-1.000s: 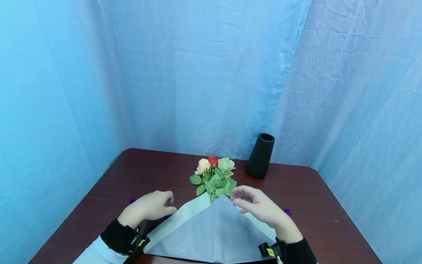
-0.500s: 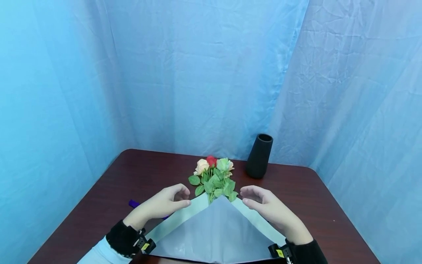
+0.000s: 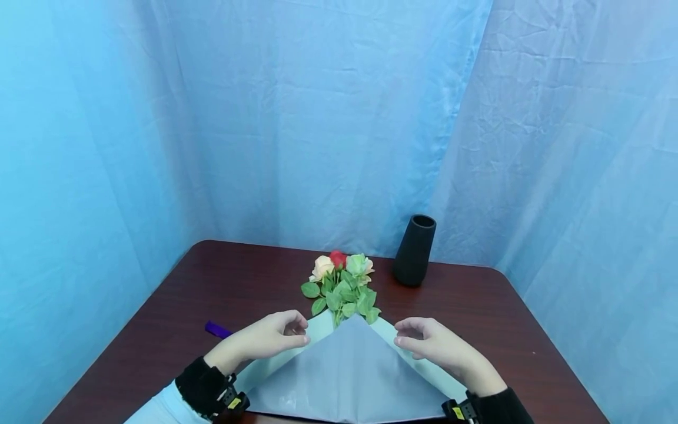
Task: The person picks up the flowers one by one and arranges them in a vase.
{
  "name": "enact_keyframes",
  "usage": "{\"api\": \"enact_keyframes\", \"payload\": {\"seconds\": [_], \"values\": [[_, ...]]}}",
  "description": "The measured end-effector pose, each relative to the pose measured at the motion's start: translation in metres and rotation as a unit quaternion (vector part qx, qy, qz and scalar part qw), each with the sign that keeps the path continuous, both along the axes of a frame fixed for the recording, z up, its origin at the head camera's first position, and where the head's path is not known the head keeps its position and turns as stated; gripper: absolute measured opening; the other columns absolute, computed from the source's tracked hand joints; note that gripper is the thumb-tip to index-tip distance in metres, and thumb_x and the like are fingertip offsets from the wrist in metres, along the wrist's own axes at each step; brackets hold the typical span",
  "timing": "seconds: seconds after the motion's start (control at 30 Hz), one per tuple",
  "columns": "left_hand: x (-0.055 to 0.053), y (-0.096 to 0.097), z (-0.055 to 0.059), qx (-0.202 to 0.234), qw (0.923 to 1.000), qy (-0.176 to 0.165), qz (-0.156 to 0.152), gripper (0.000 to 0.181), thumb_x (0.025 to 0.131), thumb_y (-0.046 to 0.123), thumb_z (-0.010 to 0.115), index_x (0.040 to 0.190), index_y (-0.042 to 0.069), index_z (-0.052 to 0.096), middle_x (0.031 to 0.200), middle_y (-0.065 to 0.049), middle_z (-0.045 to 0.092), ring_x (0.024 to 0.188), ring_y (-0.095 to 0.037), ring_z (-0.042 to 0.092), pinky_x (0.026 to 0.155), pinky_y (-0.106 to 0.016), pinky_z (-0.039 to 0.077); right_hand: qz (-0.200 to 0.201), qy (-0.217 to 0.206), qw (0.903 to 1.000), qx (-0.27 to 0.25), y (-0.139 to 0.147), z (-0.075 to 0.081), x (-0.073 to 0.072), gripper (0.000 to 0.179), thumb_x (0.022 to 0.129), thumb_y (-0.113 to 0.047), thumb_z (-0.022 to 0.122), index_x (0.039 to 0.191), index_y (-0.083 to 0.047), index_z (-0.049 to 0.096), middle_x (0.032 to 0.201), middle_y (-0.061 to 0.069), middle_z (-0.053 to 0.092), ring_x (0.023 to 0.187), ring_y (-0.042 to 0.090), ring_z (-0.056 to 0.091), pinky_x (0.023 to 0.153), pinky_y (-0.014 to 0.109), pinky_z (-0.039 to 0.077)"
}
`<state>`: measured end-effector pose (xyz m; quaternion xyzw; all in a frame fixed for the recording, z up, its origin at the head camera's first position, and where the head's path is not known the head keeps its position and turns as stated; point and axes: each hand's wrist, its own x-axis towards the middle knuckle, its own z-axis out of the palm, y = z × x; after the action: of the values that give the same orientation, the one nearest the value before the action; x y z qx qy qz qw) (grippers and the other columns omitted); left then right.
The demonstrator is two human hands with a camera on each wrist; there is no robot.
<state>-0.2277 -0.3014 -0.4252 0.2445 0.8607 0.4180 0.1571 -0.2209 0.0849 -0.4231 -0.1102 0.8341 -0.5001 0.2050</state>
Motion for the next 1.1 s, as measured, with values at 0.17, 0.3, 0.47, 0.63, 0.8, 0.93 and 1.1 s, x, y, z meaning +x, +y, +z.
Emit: {"api": "enact_keyframes", "payload": {"seconds": [0.17, 0.3, 0.47, 0.63, 0.8, 0.93, 1.1], "values": [[0.003, 0.001, -0.006, -0.018, 0.9998, -0.004, -0.007, 0.037, 0.098, 0.030, 0.069, 0.121, 0.001, 0.061, 0.102, 0.000, 0.065, 0.098, -0.018, 0.061, 0.081, -0.040, 0.052, 0.013, -0.025, 0.9993, 0.024, 0.005, -0.009, 0.002, 0.060, 0.097, -0.036, 0.070, 0.137, 0.006, 0.056, 0.120, 0.009, 0.066, 0.105, 0.026, 0.062, 0.075, 0.048, 0.057], [0.004, 0.002, -0.008, -0.036, 0.9993, -0.002, -0.011, 0.036, 0.097, 0.030, 0.069, 0.119, 0.002, 0.062, 0.100, 0.001, 0.065, 0.097, -0.017, 0.062, 0.081, -0.040, 0.052, 0.026, -0.028, 0.9983, 0.044, 0.009, -0.014, 0.005, 0.052, 0.098, -0.032, 0.069, 0.133, 0.005, 0.059, 0.112, 0.008, 0.066, 0.097, 0.026, 0.062, 0.071, 0.047, 0.058], [0.005, 0.003, -0.008, -0.048, 0.9987, -0.001, -0.017, 0.034, 0.098, 0.029, 0.068, 0.118, 0.002, 0.064, 0.099, 0.002, 0.066, 0.095, -0.017, 0.063, 0.080, -0.039, 0.053, 0.044, -0.017, 0.9974, 0.054, 0.012, -0.020, 0.006, 0.046, 0.097, -0.031, 0.070, 0.126, 0.005, 0.064, 0.105, 0.007, 0.066, 0.092, 0.026, 0.061, 0.067, 0.046, 0.060], [0.006, 0.002, -0.009, -0.062, 0.9976, -0.014, -0.027, 0.034, 0.098, 0.030, 0.067, 0.118, 0.002, 0.065, 0.102, 0.002, 0.067, 0.097, -0.017, 0.064, 0.081, -0.039, 0.053, 0.052, -0.021, 0.9969, 0.056, 0.015, -0.023, 0.005, 0.043, 0.096, -0.030, 0.071, 0.123, 0.003, 0.066, 0.103, 0.007, 0.066, 0.092, 0.026, 0.061, 0.067, 0.046, 0.059], [0.005, 0.001, -0.013, -0.070, 0.9965, -0.021, -0.039, 0.035, 0.098, 0.032, 0.067, 0.118, 0.004, 0.068, 0.102, 0.003, 0.069, 0.095, -0.015, 0.066, 0.081, -0.037, 0.054, 0.064, -0.035, 0.9959, 0.054, 0.017, -0.024, 0.005, 0.038, 0.097, -0.027, 0.071, 0.121, 0.001, 0.067, 0.101, 0.007, 0.066, 0.093, 0.026, 0.059, 0.067, 0.044, 0.058], [0.004, 0.002, -0.015, -0.076, 0.9958, -0.018, -0.049, 0.036, 0.098, 0.032, 0.067, 0.119, 0.002, 0.070, 0.101, 0.005, 0.071, 0.090, -0.009, 0.066, 0.079, -0.035, 0.054, 0.076, -0.038, 0.9956, 0.038, 0.017, -0.026, 0.005, 0.036, 0.098, -0.023, 0.069, 0.122, 0.003, 0.067, 0.087, 0.004, 0.061, 0.084, 0.023, 0.056, 0.061, 0.039, 0.052], [0.003, 0.003, -0.016, -0.077, 0.9953, -0.004, -0.058, 0.022, 0.098, 0.024, 0.068, 0.110, 0.007, 0.075, 0.088, 0.007, 0.068, 0.071, -0.007, 0.059, 0.067, -0.029, 0.049, 0.089, -0.035, 0.9952, 0.021, 0.018, -0.029, 0.003, 0.032, 0.098, -0.018, 0.068, 0.121, 0.003, 0.067, 0.077, 0.002, 0.054, 0.078, 0.021, 0.054, 0.057, 0.034, 0.045]]}}
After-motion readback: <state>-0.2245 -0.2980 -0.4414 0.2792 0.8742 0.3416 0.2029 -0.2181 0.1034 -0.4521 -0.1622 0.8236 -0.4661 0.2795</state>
